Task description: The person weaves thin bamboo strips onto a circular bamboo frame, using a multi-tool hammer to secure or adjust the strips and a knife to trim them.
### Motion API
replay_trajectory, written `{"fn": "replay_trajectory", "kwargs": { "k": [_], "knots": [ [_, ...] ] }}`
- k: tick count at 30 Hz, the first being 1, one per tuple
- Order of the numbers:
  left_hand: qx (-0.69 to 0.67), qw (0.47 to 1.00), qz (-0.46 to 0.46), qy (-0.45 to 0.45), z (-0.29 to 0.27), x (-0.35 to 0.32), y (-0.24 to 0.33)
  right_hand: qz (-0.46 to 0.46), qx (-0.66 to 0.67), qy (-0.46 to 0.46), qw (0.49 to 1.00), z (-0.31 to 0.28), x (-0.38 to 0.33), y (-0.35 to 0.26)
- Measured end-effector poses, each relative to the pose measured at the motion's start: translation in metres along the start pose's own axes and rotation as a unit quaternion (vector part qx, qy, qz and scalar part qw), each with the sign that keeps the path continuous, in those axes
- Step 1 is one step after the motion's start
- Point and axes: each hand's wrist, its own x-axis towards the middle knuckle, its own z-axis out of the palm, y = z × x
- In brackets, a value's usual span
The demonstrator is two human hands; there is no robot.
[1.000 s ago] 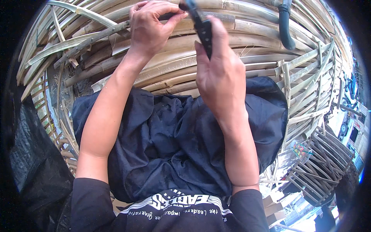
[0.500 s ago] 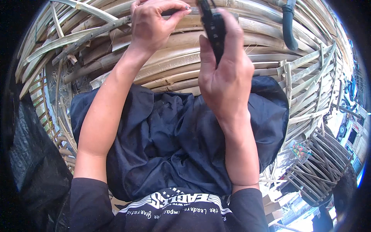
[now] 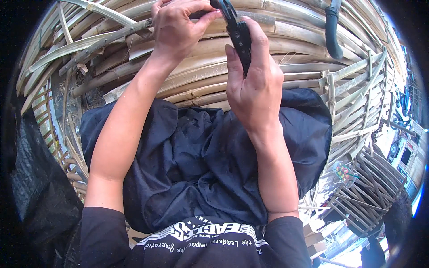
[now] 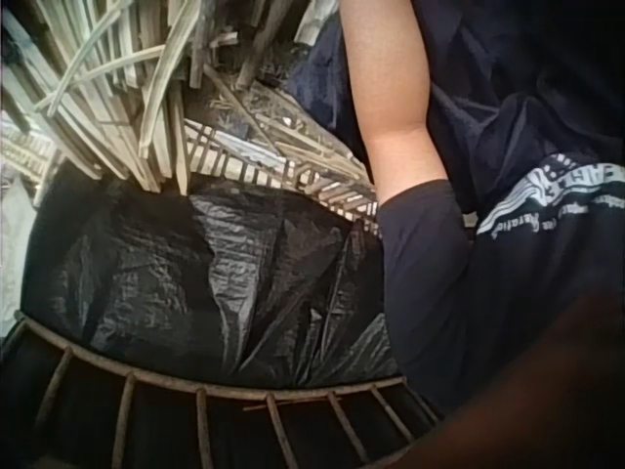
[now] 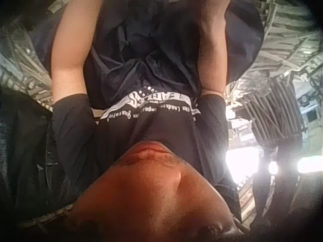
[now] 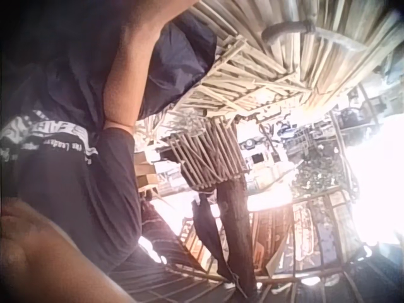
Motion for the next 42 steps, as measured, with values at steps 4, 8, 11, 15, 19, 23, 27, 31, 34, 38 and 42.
{"fn": "replay_trajectory", "kwargs": {
  "k": [4,8,11,15,19,23,27,31,34,38,42],
  "knots": [
    [-0.009,1.0,0.006,0.019,0.003,0.0,0.0,-0.024,-0.04,-0.003,0.999,0.003,0.0,0.004],
    [-0.009,1.0,0.005,0.017,0.002,-0.003,0.0,-0.005,-0.047,0.0,0.999,0.001,-0.001,-0.001],
    [-0.004,1.0,0.021,0.016,0.001,-0.001,0.0,-0.04,-0.031,0.083,0.995,0.0,-0.001,-0.002],
    [-0.008,0.999,0.022,0.04,0.004,-0.002,-0.003,-0.013,-0.1,-0.051,0.994,-0.003,0.006,0.002],
    [0.0,0.999,0.025,0.029,0.003,-0.003,-0.004,-0.015,-0.071,0.021,0.997,-0.005,0.005,-0.007],
    [-0.001,0.999,0.024,0.033,0.004,-0.003,-0.004,0.025,-0.094,-0.074,0.993,-0.002,0.003,-0.001],
    [-0.01,0.999,0.023,0.02,0.002,-0.002,-0.003,-0.045,-0.063,0.061,0.995,0.0,-0.004,-0.002],
    [-0.023,1.0,-0.008,0.007,0.001,-0.003,-0.001,-0.008,-0.104,-0.049,0.993,0.003,0.0,-0.001],
    [-0.001,1.0,0.02,0.017,0.002,-0.002,-0.003,-0.052,-0.061,0.048,0.996,0.003,-0.006,0.0],
    [-0.032,0.999,0.009,0.043,0.002,-0.003,-0.002,0.006,-0.11,-0.048,0.993,0.002,-0.001,0.002],
    [-0.011,1.0,0.01,0.022,0.001,-0.007,-0.002,-0.019,-0.091,0.021,0.995,-0.001,-0.005,-0.006]
  ]
}}
